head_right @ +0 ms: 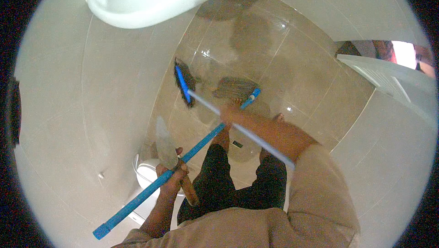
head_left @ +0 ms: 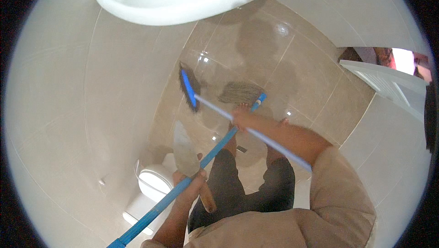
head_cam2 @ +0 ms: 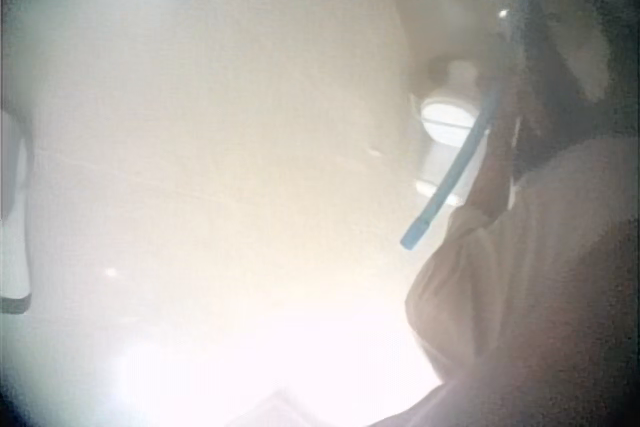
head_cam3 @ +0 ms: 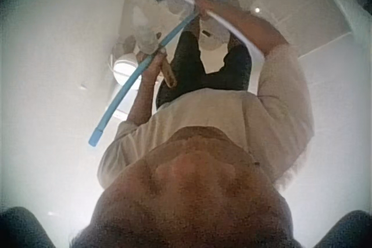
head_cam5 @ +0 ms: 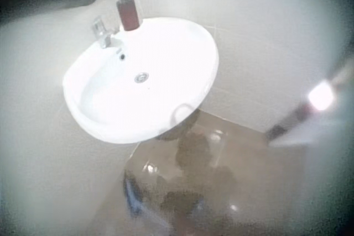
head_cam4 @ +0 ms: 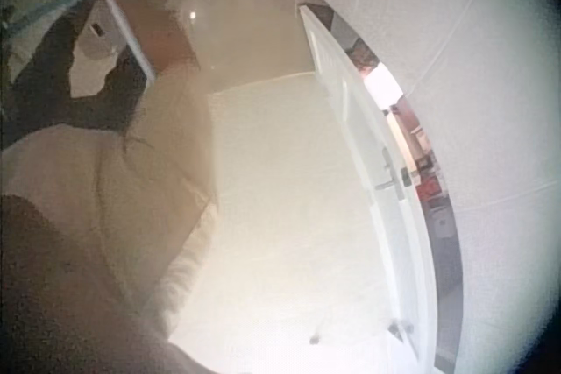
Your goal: The person cleans a tiled bathroom floor using a broom and a handheld bidet sprayer. They sweep the floor to gather debris and then use the sprayer to rinse the tiles and the toilet base, directing water toward the floor drain.
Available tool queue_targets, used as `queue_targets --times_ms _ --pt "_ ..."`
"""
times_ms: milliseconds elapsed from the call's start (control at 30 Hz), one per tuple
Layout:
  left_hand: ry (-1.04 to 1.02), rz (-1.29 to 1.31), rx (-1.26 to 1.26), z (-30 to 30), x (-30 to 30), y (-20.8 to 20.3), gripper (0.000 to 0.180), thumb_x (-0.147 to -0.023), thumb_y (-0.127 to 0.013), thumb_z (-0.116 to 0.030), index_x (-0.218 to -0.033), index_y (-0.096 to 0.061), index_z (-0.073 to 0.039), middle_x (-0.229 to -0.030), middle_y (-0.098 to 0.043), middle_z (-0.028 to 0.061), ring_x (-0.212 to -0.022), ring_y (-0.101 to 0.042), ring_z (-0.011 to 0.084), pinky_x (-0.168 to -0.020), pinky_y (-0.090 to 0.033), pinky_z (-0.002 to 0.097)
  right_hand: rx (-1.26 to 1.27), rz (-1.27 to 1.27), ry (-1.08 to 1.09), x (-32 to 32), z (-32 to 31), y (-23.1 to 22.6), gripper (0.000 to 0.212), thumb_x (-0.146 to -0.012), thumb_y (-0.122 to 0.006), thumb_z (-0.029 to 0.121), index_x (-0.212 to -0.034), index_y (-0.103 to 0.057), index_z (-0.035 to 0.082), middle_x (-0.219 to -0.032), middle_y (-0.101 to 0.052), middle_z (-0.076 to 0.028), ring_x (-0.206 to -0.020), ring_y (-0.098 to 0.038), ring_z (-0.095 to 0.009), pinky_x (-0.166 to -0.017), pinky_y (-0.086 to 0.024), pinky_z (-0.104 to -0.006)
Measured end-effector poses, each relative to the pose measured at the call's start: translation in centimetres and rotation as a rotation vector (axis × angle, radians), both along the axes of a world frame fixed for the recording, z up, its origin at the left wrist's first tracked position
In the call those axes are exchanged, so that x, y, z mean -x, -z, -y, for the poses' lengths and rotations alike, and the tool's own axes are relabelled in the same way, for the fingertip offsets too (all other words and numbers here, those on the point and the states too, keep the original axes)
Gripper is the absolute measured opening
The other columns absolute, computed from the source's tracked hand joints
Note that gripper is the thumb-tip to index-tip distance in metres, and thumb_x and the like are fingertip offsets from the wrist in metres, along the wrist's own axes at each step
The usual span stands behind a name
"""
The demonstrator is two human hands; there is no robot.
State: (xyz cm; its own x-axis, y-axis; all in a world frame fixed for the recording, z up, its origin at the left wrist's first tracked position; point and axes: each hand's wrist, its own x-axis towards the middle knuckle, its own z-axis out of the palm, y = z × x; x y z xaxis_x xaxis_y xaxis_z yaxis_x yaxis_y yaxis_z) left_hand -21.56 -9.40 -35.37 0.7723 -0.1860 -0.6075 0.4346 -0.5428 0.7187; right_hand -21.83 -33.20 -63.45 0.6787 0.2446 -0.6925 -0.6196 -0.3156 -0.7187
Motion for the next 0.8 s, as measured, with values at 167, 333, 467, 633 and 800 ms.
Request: queue_targets --times_ms 167,333,467,633,800 --pt "-0.001 -0.032 0.007 -1.1 -0.6 0.5 0.062 -0.071 -0.075 -0.017 -0.126 -0.059 0.009 -0.081 -0.067 0.0074 -0.067 -0.063 0.0161 -0.068 -0.052 0.0319 0.416 -0.074 -0.112 -12.9 12.7 10.9 0.024 -0.08 -0.071 0.027 -0.091 -0.077 0.006 -0.085 -0.076 -0.011 -0.077 -0.073 -0.029 -0.07 -0.057 -0.0478" --pt "0.035 -0.02 -0.02 -2.9 -0.6 1.2 0.056 -0.075 -0.073 -0.014 -0.127 -0.062 0.004 -0.082 -0.066 0.0045 -0.07 -0.062 0.0147 -0.066 -0.051 0.0297 0.583 0.24 0.339 -13.7 23.2 5.6 0.036 -0.081 -0.069 0.021 -0.109 -0.069 -0.002 -0.072 -0.067 -0.016 -0.06 -0.067 -0.03 -0.058 -0.055 -0.0434" --pt "-0.204 -0.132 0.046 -4.8 0.8 -1.2 0.049 -0.079 -0.072 -0.011 -0.127 -0.065 0.0 -0.086 -0.067 0.0042 -0.073 -0.061 0.0136 -0.066 -0.051 0.029 0.348 0.013 0.302 -5.9 13.2 -9.6 0.053 -0.092 -0.06 0.02 -0.143 -0.052 0.006 -0.098 -0.068 -0.022 -0.071 -0.069 -0.033 -0.077 -0.058 -0.0458" --pt "-0.006 -0.085 0.043 -3.1 -0.7 -0.8 0.042 -0.085 -0.071 -0.014 -0.124 -0.067 -0.001 -0.092 -0.069 0.0059 -0.082 -0.062 0.0149 -0.074 -0.051 0.0312 0.357 0.15 -0.019 4.5 8.0 -7.6 0.048 -0.084 -0.067 0.019 -0.129 -0.063 0.004 -0.105 -0.069 -0.027 -0.107 -0.065 -0.042 -0.093 -0.052 -0.0513" --pt "0.067 -0.013 0.089 -4.6 -0.1 0.5 0.035 -0.086 -0.071 -0.016 -0.118 -0.068 0.0 -0.094 -0.07 0.0064 -0.085 -0.063 0.016 -0.076 -0.051 0.0326 0.645 0.187 -0.233 -2.9 13.9 2.2 0.05 -0.088 -0.064 0.022 -0.134 -0.059 0.004 -0.113 -0.067 -0.029 -0.107 -0.065 -0.041 -0.093 -0.052 -0.0498"
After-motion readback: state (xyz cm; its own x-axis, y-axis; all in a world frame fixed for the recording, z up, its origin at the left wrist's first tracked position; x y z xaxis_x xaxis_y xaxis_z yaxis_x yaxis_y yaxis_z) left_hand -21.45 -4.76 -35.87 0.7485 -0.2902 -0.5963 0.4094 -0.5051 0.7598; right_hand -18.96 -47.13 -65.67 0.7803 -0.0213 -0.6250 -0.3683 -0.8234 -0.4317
